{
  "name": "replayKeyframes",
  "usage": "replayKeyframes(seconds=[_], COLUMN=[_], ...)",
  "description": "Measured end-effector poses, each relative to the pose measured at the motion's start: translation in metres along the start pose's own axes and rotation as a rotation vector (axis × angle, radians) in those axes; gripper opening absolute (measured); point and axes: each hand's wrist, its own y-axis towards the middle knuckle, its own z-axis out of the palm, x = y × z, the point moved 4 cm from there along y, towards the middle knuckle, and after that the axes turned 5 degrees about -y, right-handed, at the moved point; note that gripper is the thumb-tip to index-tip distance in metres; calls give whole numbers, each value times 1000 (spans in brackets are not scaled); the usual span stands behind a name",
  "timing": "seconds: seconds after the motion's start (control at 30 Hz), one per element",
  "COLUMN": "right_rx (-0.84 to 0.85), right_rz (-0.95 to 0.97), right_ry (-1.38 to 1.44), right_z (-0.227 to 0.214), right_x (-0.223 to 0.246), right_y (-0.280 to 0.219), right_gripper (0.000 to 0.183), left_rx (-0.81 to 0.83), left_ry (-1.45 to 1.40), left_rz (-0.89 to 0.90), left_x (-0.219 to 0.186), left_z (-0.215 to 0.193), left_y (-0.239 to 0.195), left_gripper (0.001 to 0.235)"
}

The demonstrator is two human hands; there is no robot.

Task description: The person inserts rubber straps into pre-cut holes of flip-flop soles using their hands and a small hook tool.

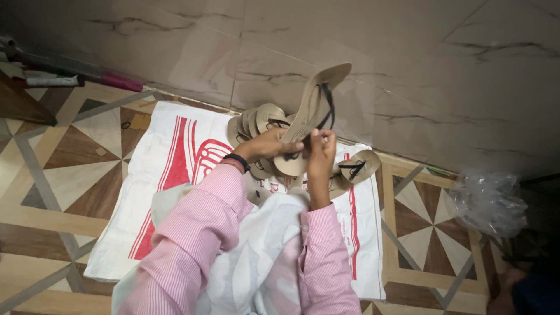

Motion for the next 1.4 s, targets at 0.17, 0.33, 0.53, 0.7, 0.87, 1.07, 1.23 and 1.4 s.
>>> replayKeyframes(seconds=[0.17,0.33,0.53,0.7,0.87,1.07,1.23,1.4], right_rx=[-10,229,-4,-138,-169,-109,-29,-97], right_rz=[61,305,137,-170,-122,-103,-121,-142], right_ry=[-10,-85,80,-14,22,-108,-292,-518], right_z=[-7,3,4,7,15,20,8,-21], right_x=[13,20,20,25,34,22,1,-5], right_y=[-4,-14,-11,-14,-20,-20,-12,-9], right_gripper=[21,22,12,19,21,18,15,26], left_rx=[-14,-6,-66,4,49,86,-59,-349], left_ry=[-21,206,161,216,-20,-117,324,327], left_rz=[-15,158,93,156,185,222,235,438], left_x=[30,45,8,14,32,52,27,41], left_z=[-10,-21,-4,5,7,7,4,-18], left_y=[17,27,9,14,26,41,22,42], left_gripper=[39,37,66,74,73,52,49,64])
